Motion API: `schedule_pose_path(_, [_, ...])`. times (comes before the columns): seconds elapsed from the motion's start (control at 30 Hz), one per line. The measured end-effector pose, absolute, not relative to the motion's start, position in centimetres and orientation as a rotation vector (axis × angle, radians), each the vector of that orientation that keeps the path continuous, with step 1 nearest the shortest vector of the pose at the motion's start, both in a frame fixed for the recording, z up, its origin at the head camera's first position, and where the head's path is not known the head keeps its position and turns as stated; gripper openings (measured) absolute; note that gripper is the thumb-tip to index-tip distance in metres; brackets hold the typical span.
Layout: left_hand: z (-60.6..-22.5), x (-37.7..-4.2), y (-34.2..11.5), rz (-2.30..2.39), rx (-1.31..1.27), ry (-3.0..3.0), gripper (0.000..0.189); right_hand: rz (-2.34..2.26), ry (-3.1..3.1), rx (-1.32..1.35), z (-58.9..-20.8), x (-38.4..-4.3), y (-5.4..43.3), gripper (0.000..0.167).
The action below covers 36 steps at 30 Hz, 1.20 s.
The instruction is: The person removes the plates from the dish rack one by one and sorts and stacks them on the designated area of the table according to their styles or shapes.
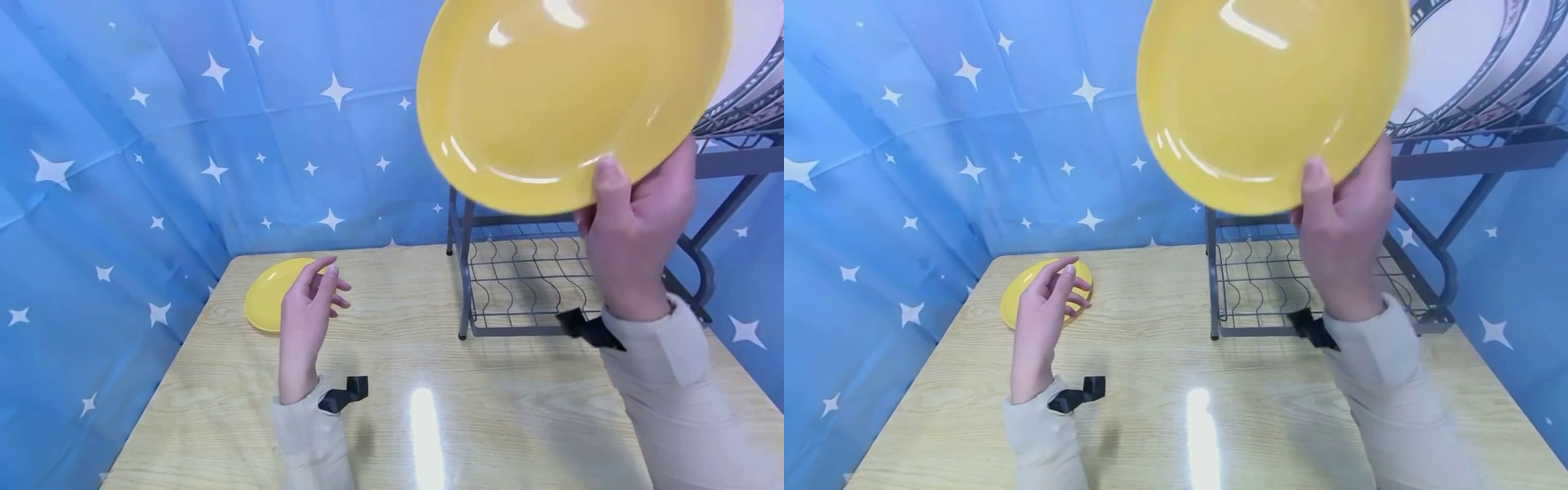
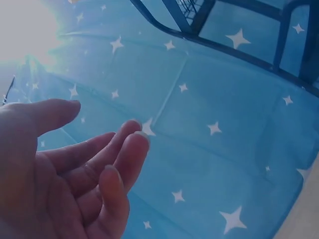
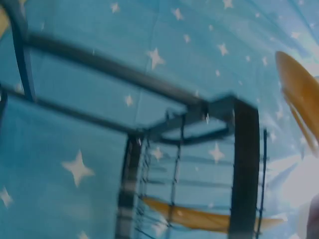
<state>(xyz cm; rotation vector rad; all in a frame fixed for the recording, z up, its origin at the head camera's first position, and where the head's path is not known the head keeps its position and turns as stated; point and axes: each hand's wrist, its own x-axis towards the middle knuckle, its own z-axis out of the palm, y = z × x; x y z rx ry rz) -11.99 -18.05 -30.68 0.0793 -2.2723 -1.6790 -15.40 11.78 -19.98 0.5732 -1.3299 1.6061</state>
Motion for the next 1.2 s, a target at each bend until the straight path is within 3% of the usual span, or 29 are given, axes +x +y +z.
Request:
schedule_pose_path(0.37, [-31.0,-12.5,-17.0,-1.604,-0.053,-2.229,0.036,1.827,-1.360,0.639,-25.9,-13.9,11.0,0.022])
schedule_pose_path(0.73, [-29.4,-10.6,-15.9,-1.507,-0.241,-2.159,0.030,1.916,-1.441,0.602,-30.9,-13.9,11.0,0.024])
schedule_pose_path(1.2, [-29.0,-10.3,-15.0,-1.409,-0.317,-2.161,0.034,1.858,-1.524,0.700,-31.4,-13.2,10.6,0.021])
